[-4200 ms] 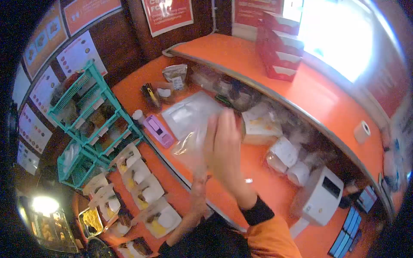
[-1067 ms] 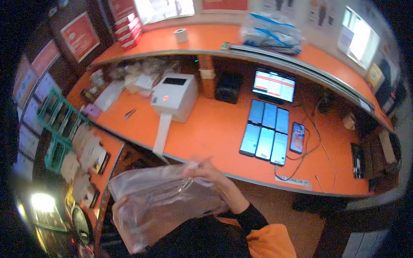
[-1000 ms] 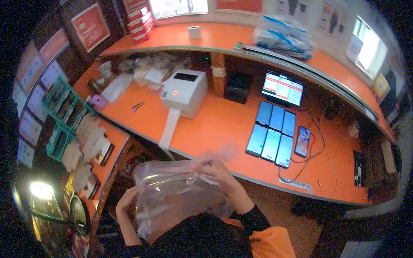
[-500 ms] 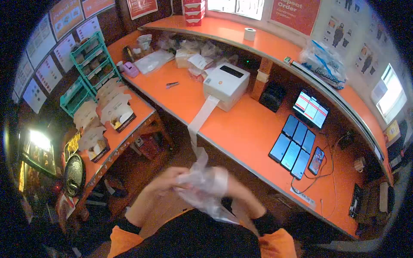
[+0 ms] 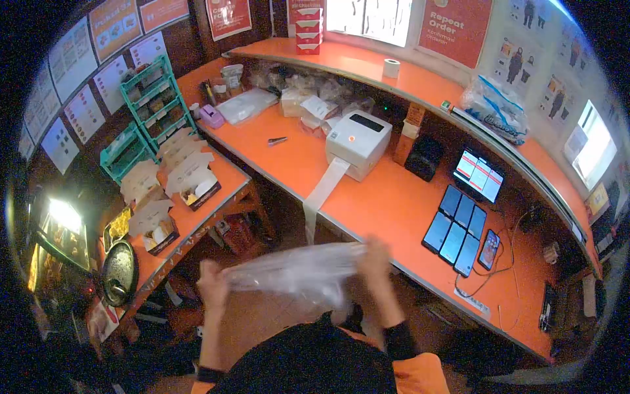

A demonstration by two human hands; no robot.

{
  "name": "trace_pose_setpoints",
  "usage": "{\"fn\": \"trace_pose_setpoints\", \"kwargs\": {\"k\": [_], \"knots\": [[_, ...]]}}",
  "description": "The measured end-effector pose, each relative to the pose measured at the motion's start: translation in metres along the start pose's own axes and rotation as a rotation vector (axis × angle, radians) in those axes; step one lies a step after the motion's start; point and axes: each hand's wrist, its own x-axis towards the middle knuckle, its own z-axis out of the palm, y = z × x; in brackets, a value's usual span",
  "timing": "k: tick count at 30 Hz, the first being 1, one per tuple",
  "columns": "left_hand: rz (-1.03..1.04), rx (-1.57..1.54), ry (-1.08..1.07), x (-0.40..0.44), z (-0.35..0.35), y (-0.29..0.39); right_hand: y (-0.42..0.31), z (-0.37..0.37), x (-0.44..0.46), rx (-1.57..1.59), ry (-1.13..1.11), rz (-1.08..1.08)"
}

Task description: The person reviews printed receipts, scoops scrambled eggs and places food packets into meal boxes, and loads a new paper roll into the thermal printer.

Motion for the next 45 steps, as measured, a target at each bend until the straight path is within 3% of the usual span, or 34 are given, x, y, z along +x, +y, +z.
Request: {"fn": "trace_pose_setpoints", "kwargs": {"k": [2, 3, 5, 8, 9, 10, 12, 13, 15, 17, 18, 19, 20, 21, 22, 23, 24, 25, 26, 28, 30, 31, 32, 33, 34, 36, 38, 39, 40, 42, 43, 45], "knots": [[0.022, 0.199, -0.167, -0.008, -0.009, -0.077, -0.055, -0.024, 0.003, -0.135, 0.062, -0.019], [0.014, 0.201, -0.179, -0.014, -0.015, -0.06, -0.079, -0.03, 0.003, -0.278, 0.111, -0.036], [0.547, 0.501, 0.19, -0.018, -0.018, 0.009, -0.105, -0.004, 0.007, -0.156, 0.136, -0.159], [0.771, 0.203, 0.059, -0.018, 0.017, 0.032, -0.166, 0.031, -0.007, 0.017, 0.033, -0.587], [0.757, 0.029, 0.002, -0.005, 0.037, 0.032, -0.186, 0.029, -0.014, 0.059, 0.014, -0.734], [0.741, -0.146, -0.053, 0.01, 0.054, 0.031, -0.186, 0.027, -0.006, 0.051, 0.018, -0.731], [0.719, 0.139, -0.106, 0.067, 0.045, -0.005, -0.184, 0.018, 0.03, -0.488, 0.192, -0.75], [0.533, 0.134, -0.153, 0.087, 0.009, 0.01, -0.17, -0.001, 0.063, -0.459, 0.209, -0.51], [0.348, 0.123, -0.2, 0.111, -0.014, 0.02, -0.139, -0.005, 0.106, -0.43, 0.226, -0.271], [0.547, 0.262, 0.102, 0.127, 0.018, 0.006, -0.111, 0.016, 0.137, -0.462, 0.448, -0.573], [0.549, 0.261, 0.086, 0.128, 0.032, 0.003, -0.109, 0.037, 0.134, -0.022, 0.247, -0.504], [0.462, 0.394, 0.11, 0.136, 0.047, 0.006, -0.125, 0.044, 0.134, 0.473, -0.128, -0.363], [0.37, 0.523, 0.138, 0.145, 0.062, 0.005, -0.141, 0.052, 0.133, 0.926, -0.394, -0.071], [0.231, 0.483, 0.055, 0.161, 0.067, -0.019, -0.15, 0.049, 0.137, 1.389, -0.864, 0.327], [0.089, 0.452, -0.02, 0.178, 0.073, -0.042, -0.145, 0.055, 0.147, 1.519, -1.079, 0.351], [0.209, 0.57, -0.021, 0.201, 0.074, -0.072, -0.142, 0.06, 0.161, 1.643, -1.3, 0.366], [0.336, 0.692, -0.027, 0.221, 0.072, -0.067, -0.152, 0.057, 0.176, 1.651, -1.298, 0.36], [0.085, 0.429, -0.038, 0.244, 0.076, -0.059, -0.164, 0.05, 0.19, 1.545, -1.121, 0.261], [0.082, 0.429, -0.032, 0.265, 0.075, -0.038, -0.166, 0.048, 0.216, 1.517, -1.109, 0.226], [0.366, 0.321, -0.047, 0.303, 0.075, -0.011, -0.169, 0.042, 0.267, 1.462, -1.083, 0.158], [0.322, 0.534, -0.045, 0.344, 0.086, -0.027, -0.188, 0.046, 0.32, 0.909, -1.113, -0.65], [0.314, 0.539, -0.012, 0.365, 0.084, -0.02, -0.19, 0.06, 0.34, 0.558, -0.964, -0.834], [0.305, 0.543, 0.021, 0.386, 0.083, -0.013, -0.184, 0.086, 0.363, 0.297, -0.67, -0.898], [0.357, 0.474, 0.112, 0.398, 0.085, 0.001, -0.179, 0.111, 0.387, 0.021, -0.396, -0.895], [0.414, 0.408, 0.201, 0.412, 0.087, 0.015, -0.173, 0.142, 0.409, -0.166, -0.017, -0.761], [0.448, 0.388, 0.266, 0.44, 0.093, 0.029, -0.201, 0.157, 0.435, -0.253, 0.087, -0.525], [0.181, 0.34, 0.144, 0.472, 0.097, 0.035, -0.218, 0.18, 0.451, -0.324, 0.119, -0.541], [0.17, 0.342, 0.145, 0.483, 0.105, 0.028, -0.223, 0.191, 0.459, -0.393, 0.166, -0.538], [0.333, 0.224, 0.098, 0.497, 0.118, 0.018, -0.223, 0.208, 0.472, -0.393, 0.159, -0.537], [0.501, 0.103, 0.033, 0.518, 0.14, 0.023, -0.219, 0.242, 0.495, 0.066, -0.303, -0.576], [0.56, 0.194, 0.079, 0.525, 0.16, 0.03, -0.217, 0.255, 0.496, 0.062, -0.302, -0.561], [0.637, 0.333, 0.232, 0.556, 0.186, 0.003, -0.224, 0.275, 0.484, -0.203, -0.057, -0.65]]}}
